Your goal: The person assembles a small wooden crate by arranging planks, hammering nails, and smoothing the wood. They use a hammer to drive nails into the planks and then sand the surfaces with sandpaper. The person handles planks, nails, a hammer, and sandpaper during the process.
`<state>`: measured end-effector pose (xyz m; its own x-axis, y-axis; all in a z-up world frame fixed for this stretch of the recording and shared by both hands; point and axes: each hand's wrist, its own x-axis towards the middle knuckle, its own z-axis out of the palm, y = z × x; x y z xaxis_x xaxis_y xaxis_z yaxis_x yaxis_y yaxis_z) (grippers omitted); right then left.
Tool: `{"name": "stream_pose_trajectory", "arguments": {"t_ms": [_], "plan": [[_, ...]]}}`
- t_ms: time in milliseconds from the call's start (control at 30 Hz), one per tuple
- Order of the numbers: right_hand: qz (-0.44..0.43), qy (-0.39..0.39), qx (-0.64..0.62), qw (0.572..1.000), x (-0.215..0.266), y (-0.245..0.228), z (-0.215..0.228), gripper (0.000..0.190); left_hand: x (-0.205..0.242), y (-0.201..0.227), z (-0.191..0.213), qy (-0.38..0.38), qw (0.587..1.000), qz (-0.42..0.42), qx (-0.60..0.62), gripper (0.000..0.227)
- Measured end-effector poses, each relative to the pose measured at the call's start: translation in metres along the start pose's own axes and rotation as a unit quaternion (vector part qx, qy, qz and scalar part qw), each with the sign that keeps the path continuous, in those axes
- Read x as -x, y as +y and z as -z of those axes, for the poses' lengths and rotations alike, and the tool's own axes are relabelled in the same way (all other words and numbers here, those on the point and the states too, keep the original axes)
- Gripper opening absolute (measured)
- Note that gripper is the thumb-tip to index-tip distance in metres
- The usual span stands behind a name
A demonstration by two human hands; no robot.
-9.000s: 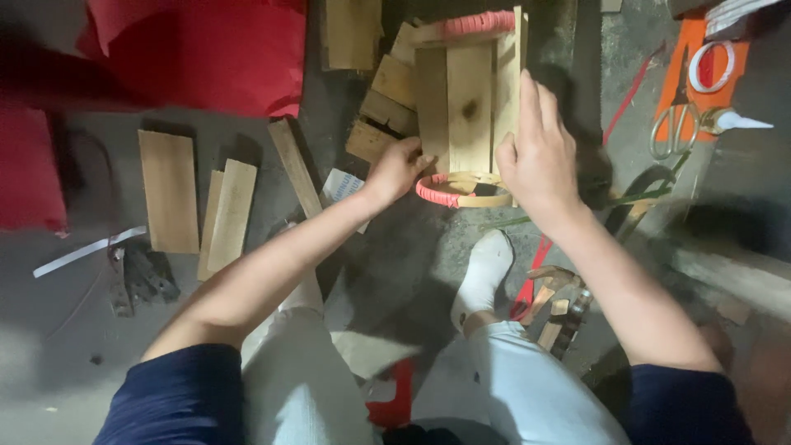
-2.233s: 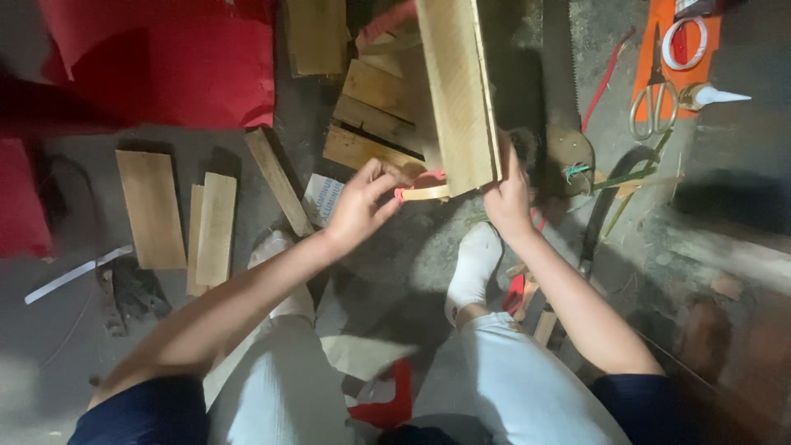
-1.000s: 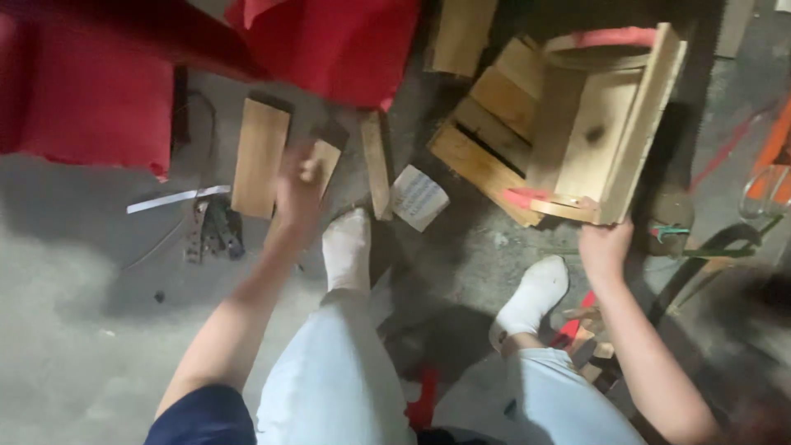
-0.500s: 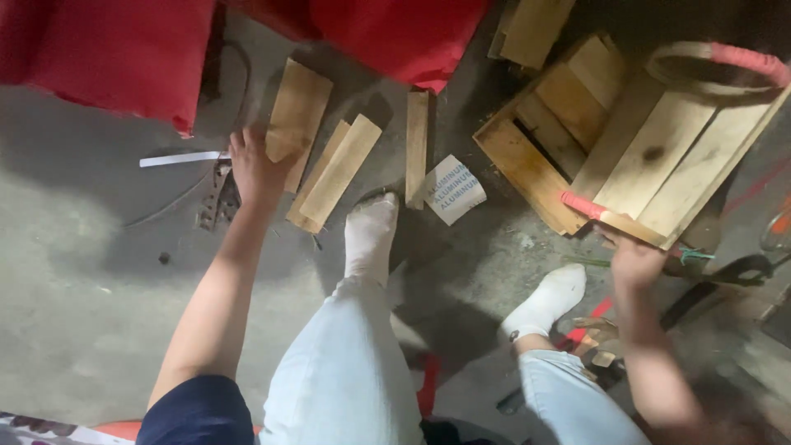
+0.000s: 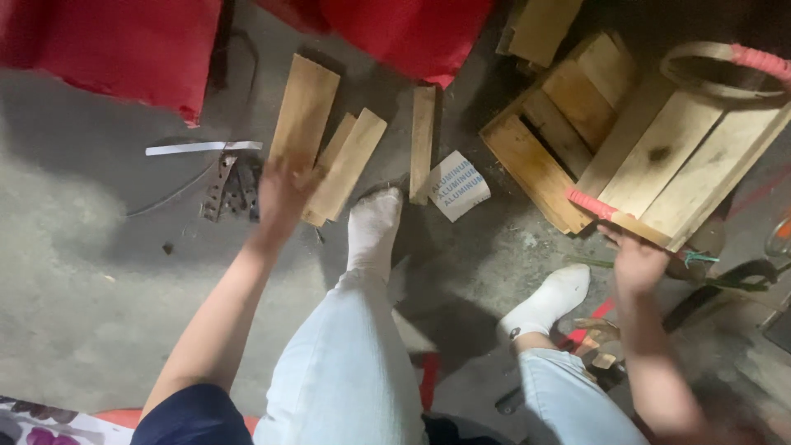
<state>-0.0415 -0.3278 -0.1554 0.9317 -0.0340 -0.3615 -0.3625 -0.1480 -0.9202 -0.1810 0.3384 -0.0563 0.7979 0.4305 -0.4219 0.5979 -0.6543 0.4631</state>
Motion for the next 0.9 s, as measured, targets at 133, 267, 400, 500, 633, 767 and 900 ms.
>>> {"name": "stream_pose_trajectory", "arguments": {"t_ms": [133,267,400,500,633,767,900], "plan": [[0.180,-0.070,0.034,0.981,0.005,-0.023,-0.016,0.061,0.003,-0.063,-0.053,0.003,0.992,-0.044,0.116,0.025],[0.068,-0.020,0.014,0.997,0.008,-0.031,-0.023,0.057,-0.008,-0.064,-0.055,-0.054,0.918,0.071,0.386,0.019],[0.013,-0.076,-0.127,0.989,-0.003,-0.010,0.004,0.049,-0.011,-0.011,-0.009,-0.041,0.764,0.150,0.626,0.020],[0.131,0.023,0.167,0.977,0.020,-0.069,-0.044,0.045,-0.025,0.014,-0.019,-0.129,0.732,0.034,0.668,0.017],[0.071,0.123,0.136,0.980,0.026,-0.116,-0.077,0.047,-0.038,0.089,-0.044,-0.177,0.806,0.012,0.565,0.038],[0.023,0.181,0.078,0.980,0.009,-0.056,-0.043,0.037,-0.035,0.199,-0.077,-0.270,0.775,-0.041,0.570,0.044],[-0.026,0.178,0.009,0.984,0.013,-0.048,-0.043,0.037,-0.038,0.267,-0.117,-0.327,0.707,0.003,0.628,0.053]]}}
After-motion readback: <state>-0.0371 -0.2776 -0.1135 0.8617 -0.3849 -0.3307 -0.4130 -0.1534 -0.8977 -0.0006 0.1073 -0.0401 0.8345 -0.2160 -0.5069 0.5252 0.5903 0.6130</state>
